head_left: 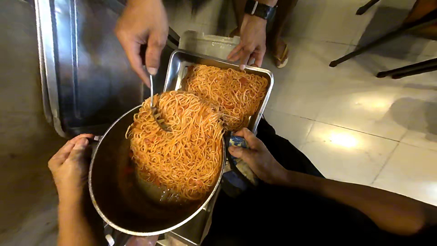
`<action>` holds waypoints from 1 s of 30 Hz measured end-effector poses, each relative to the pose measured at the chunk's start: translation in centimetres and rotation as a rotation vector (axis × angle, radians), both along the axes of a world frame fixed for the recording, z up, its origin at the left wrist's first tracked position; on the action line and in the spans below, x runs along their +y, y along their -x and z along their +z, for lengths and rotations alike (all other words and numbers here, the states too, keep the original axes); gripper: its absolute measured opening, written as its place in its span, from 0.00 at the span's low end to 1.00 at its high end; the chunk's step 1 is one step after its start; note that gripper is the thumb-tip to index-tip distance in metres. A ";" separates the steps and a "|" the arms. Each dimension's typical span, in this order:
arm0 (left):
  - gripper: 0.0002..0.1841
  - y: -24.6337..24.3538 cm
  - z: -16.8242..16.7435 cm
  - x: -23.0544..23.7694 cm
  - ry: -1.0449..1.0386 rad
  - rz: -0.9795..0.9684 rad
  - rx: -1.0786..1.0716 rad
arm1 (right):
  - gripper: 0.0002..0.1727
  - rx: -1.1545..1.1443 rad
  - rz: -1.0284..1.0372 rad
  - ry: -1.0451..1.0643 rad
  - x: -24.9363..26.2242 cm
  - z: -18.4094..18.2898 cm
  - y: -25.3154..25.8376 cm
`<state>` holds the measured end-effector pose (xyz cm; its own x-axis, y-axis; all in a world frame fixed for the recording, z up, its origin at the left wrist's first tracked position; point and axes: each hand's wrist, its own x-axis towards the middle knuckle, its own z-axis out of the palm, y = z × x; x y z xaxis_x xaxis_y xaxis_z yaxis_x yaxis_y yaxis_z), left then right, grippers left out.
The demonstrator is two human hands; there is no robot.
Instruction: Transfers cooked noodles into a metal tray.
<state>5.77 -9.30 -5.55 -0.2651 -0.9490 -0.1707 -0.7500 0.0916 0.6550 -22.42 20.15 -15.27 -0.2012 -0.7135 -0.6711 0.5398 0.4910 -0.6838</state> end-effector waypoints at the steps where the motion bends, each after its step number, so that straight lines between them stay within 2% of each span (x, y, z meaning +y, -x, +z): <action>1: 0.12 0.1 -0.1 0.0 0.002 -0.002 0.006 | 0.18 0.001 0.000 0.001 0.0 0.0 0.1; 8: 0.12 0.0 -0.2 -0.5 0.019 -0.062 0.014 | 0.16 0.021 -0.005 0.036 0.4 -0.4 0.5; 18: 0.13 0.6 0.4 -0.2 0.010 -0.044 -0.049 | 0.16 -0.019 -0.006 0.036 0.5 -0.8 0.6; 30: 0.13 1.1 1.0 2.0 0.014 0.059 -0.100 | 0.16 -0.017 0.028 0.048 1.0 -0.8 0.7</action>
